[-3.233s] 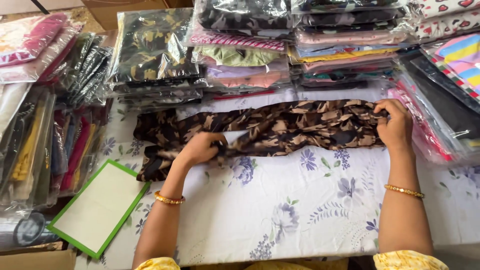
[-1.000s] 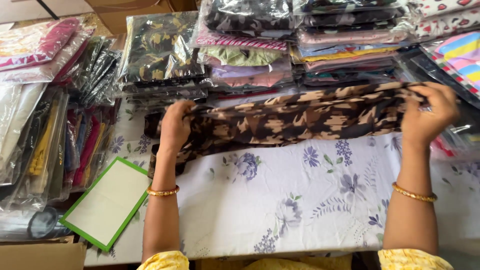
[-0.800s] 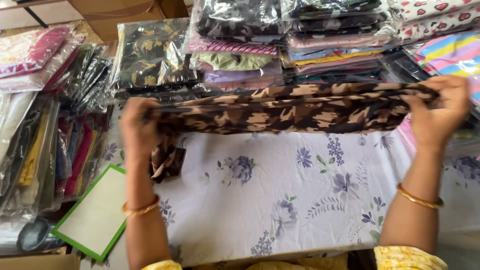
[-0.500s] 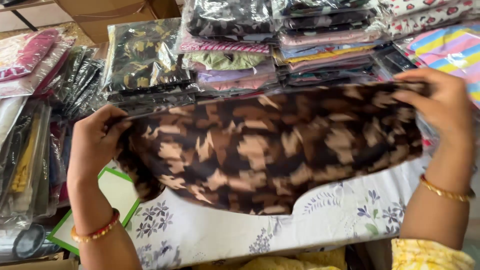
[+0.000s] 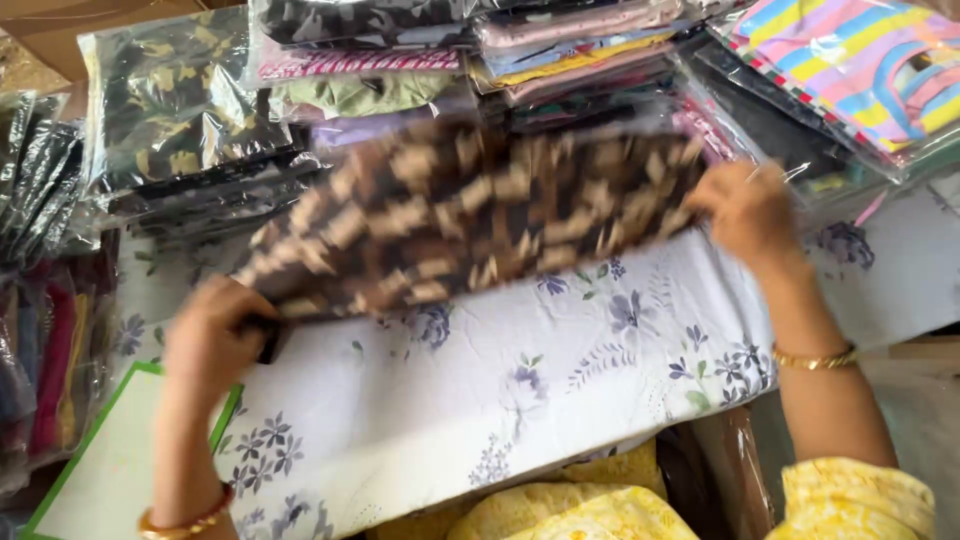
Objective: Fold and pack various articles of clothing into clear plastic bags.
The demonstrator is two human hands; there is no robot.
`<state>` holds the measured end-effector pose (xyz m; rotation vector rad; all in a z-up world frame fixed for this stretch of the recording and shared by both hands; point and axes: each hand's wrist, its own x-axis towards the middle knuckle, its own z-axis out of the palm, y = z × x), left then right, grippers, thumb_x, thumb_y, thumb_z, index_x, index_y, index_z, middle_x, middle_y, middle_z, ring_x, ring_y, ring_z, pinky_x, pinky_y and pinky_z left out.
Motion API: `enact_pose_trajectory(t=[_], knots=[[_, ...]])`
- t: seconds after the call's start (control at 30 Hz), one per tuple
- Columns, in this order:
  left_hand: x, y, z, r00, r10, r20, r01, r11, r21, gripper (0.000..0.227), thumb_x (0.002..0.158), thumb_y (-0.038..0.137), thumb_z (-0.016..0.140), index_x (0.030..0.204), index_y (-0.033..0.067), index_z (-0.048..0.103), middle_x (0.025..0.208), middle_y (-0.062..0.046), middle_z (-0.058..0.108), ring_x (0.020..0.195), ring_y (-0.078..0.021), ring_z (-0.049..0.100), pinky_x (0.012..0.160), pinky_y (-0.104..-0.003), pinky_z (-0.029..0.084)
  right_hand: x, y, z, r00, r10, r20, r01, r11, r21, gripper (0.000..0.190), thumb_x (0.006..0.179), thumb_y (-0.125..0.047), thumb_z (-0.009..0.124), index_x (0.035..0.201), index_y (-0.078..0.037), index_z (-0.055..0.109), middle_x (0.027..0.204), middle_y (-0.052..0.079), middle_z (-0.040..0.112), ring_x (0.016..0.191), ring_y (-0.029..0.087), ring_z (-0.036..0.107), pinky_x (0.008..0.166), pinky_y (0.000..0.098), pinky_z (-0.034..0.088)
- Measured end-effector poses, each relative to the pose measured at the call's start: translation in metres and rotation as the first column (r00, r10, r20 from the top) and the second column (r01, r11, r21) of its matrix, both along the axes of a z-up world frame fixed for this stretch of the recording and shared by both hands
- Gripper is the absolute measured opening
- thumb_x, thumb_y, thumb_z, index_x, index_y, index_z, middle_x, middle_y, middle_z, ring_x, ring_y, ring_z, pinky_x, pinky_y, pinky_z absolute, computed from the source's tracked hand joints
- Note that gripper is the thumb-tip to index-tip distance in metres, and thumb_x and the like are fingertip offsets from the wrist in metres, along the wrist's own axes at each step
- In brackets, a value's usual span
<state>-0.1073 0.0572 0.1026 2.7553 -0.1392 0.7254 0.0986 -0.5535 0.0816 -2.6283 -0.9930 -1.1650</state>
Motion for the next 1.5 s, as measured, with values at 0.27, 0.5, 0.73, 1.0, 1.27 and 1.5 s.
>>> enact_pose_trajectory(t=[0.27, 0.5, 0.73, 1.0, 1.27, 1.5], knots=[[-0.015, -0.029, -0.05, 0.937, 0.079, -0.34, -0.066, 0.997, 0.048, 0.028, 0.068, -0.006, 0.069, 0.091, 0.0099, 0.066, 0.096, -0.007, 0.064, 0.099, -0.0307, 0.065, 0.079, -0.043, 0.053, -0.019, -0.016, -0.05, 0.955, -0.04, -0.293, 0.027, 0.998, -0.048, 0.029, 0.072, 0.008, 0.066, 0.089, -0.014, 0.074, 0.096, 0.0, 0.065, 0.103, 0.023, 0.062, 0.087, 0.0424, 0.046], [-0.025, -0.044, -0.064, 0.929, 0.157, -0.335, -0.135, 0.987, 0.087, 0.027, 0.075, -0.004, 0.069, 0.096, 0.0135, 0.068, 0.098, -0.003, 0.063, 0.103, -0.0266, 0.063, 0.083, -0.044, 0.05, -0.02, -0.035, -0.056, 0.958, -0.19, -0.216, 0.165, 0.978, -0.131, 0.018, 0.078, -0.002, 0.073, 0.089, -0.016, 0.071, 0.101, -0.001, 0.065, 0.109, 0.023, 0.062, 0.094, 0.0452, 0.044], [-0.068, -0.052, -0.052, 0.971, 0.222, -0.086, -0.233, 0.959, -0.162, 0.035, 0.075, 0.0, 0.073, 0.109, 0.0094, 0.068, 0.115, -0.01, 0.063, 0.116, -0.032, 0.056, 0.098, -0.045, 0.046, -0.028, -0.015, -0.056, 0.801, -0.489, -0.346, 0.279, 0.816, -0.507, 0.064, 0.065, -0.014, 0.08, 0.126, -0.03, 0.07, 0.132, 0.001, 0.063, 0.132, 0.025, 0.056, 0.108, 0.0488, 0.045], [-0.078, -0.051, -0.125, 0.922, 0.36, -0.144, -0.024, -0.317, -0.948, 0.067, 0.086, -0.002, 0.063, 0.146, 0.0062, 0.035, 0.126, -0.009, 0.049, 0.116, -0.0255, 0.053, 0.105, -0.045, 0.053, -0.071, 0.158, -0.026, 0.684, 0.287, -0.671, -0.443, 0.894, -0.07, 0.053, 0.074, -0.021, 0.075, 0.126, -0.021, 0.065, 0.143, 0.008, 0.056, 0.138, 0.032, 0.048, 0.114, 0.0449, 0.04], [-0.015, -0.063, -0.094, 0.89, 0.409, -0.204, -0.087, -0.287, -0.954, 0.092, 0.078, -0.008, 0.07, 0.155, 0.02, 0.028, 0.147, -0.001, 0.047, 0.138, -0.0216, 0.045, 0.114, -0.04, 0.032, -0.075, 0.25, -0.069, 0.4, 0.512, -0.76, -0.771, 0.637, 0.023, 0.073, 0.08, -0.052, 0.073, 0.143, -0.02, 0.055, 0.16, 0.013, 0.036, 0.149, 0.034, 0.023, 0.118, 0.0561, 0.014], [0.08, -0.078, -0.087, 0.797, 0.6, -0.072, -0.283, 0.265, -0.922, 0.09, 0.065, -0.018, 0.056, 0.148, 0.017, 0.051, 0.132, -0.01, 0.046, 0.126, -0.0299, 0.051, 0.107, -0.037, 0.049, -0.076, 0.238, -0.075, 0.405, 0.536, -0.741, -0.751, 0.657, 0.064, 0.065, 0.089, -0.053, 0.068, 0.144, -0.021, 0.057, 0.162, 0.01, 0.037, 0.153, 0.032, 0.023, 0.121, 0.0573, 0.012]])
